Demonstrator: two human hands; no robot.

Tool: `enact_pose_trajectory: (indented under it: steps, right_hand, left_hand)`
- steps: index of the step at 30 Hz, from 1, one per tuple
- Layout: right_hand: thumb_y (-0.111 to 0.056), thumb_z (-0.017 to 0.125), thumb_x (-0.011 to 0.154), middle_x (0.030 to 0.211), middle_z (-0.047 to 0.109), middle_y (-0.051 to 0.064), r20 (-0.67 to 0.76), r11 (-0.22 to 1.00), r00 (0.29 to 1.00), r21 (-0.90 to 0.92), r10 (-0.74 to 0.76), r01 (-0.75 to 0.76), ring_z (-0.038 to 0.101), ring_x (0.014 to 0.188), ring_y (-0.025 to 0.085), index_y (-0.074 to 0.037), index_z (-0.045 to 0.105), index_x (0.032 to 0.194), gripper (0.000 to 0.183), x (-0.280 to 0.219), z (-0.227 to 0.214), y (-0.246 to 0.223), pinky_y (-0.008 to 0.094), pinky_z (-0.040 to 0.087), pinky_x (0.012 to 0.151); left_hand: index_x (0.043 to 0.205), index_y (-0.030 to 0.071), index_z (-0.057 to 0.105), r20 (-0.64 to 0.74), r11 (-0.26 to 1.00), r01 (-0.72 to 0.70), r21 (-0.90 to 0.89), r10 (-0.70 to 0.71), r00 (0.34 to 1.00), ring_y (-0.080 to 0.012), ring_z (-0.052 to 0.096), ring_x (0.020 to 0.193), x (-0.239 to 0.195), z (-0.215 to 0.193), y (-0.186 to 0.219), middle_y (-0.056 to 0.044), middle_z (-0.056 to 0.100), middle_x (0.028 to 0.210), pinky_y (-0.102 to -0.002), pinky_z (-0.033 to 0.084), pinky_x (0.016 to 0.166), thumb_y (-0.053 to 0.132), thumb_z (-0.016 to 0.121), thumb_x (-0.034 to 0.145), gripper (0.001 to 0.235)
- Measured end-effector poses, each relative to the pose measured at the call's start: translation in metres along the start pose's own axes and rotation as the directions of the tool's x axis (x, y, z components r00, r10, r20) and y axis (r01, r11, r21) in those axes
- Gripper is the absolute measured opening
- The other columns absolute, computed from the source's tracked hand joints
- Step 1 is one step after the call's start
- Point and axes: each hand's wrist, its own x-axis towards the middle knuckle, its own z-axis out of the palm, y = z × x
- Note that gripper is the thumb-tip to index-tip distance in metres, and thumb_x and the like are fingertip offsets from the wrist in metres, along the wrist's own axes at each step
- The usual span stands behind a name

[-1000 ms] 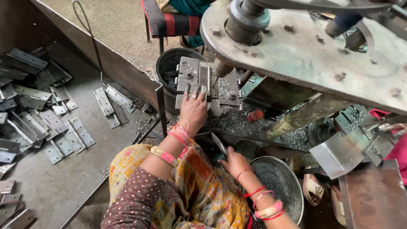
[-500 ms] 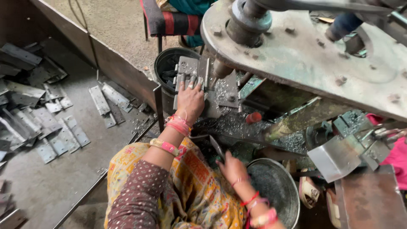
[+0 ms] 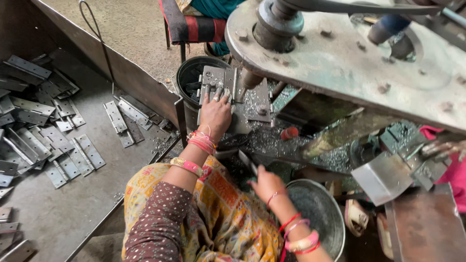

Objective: The person picks up metal hinge plates from a bin, places them on a machining table under a drill, and uses a metal rod to clear debris while positioning the plates for drilling. They handle the plates by hand and use a tool to adjust pieces before returning them to a bin.

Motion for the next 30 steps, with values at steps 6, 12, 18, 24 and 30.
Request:
enact_pose_trajectory:
  steps: [6,12,18,24,30]
  right_hand:
    - [-0.034,0.074,0.086,0.112,0.069,0.014,-0.500,0.943,0.866,0.293,0.010,0.159,0.072,0.087,0.028,-0.007,0.059,0.123,0.048,0.005,-0.059,-0.016,0.042,0.058,0.075]
    - [-0.022,0.076,0.093,0.122,0.061,0.015,-0.740,0.870,0.672,0.345,0.021,0.353,0.070,0.099,0.025,-0.004,0.059,0.125,0.040,-0.008,-0.069,-0.029,0.035,0.060,0.084]
    - [-0.019,0.074,0.097,0.127,0.057,0.016,-0.788,0.840,0.615,0.351,0.027,0.413,0.066,0.107,0.026,0.000,0.057,0.128,0.040,-0.008,-0.063,-0.027,0.033,0.061,0.085]
    - [-0.018,0.073,0.097,0.128,0.057,0.015,-0.787,0.817,0.616,0.378,0.036,0.435,0.067,0.108,0.024,0.000,0.055,0.129,0.040,-0.009,-0.063,-0.025,0.033,0.060,0.085]
    - [-0.018,0.073,0.097,0.127,0.058,0.015,-0.769,0.816,0.637,0.406,0.061,0.411,0.068,0.107,0.024,-0.001,0.055,0.130,0.042,-0.006,-0.057,-0.023,0.033,0.060,0.085]
  left_hand:
    - [0.093,0.008,0.075,-0.027,0.999,-0.043,-0.026,0.042,0.999,-0.0329,0.053,0.134,-0.006,-0.023,0.014,-0.013,0.067,0.129,-0.061,0.029,0.112,0.018,0.058,0.086,0.021]
    - [0.117,0.009,0.071,0.230,0.961,-0.218,0.171,0.177,0.957,-0.0334,0.052,0.133,-0.075,-0.069,0.066,-0.016,0.064,0.129,-0.059,0.019,0.122,0.020,0.055,0.088,0.035]
    - [0.129,0.006,0.066,0.007,0.960,-0.236,0.149,0.238,0.971,-0.0315,0.057,0.128,-0.083,-0.075,0.050,-0.013,0.060,0.137,-0.061,0.028,0.117,0.020,0.058,0.092,0.040]
    - [0.110,0.009,0.067,-0.130,0.940,-0.338,-0.033,0.332,0.934,-0.0247,0.067,0.104,-0.061,-0.071,0.043,-0.010,0.064,0.123,-0.063,0.041,0.115,0.020,0.064,0.095,0.019]
    - [0.112,0.009,0.064,-0.361,0.978,-0.147,0.147,0.191,0.913,-0.0227,0.067,0.098,-0.047,-0.078,0.027,-0.011,0.065,0.127,-0.048,0.049,0.107,0.015,0.063,0.100,0.013]
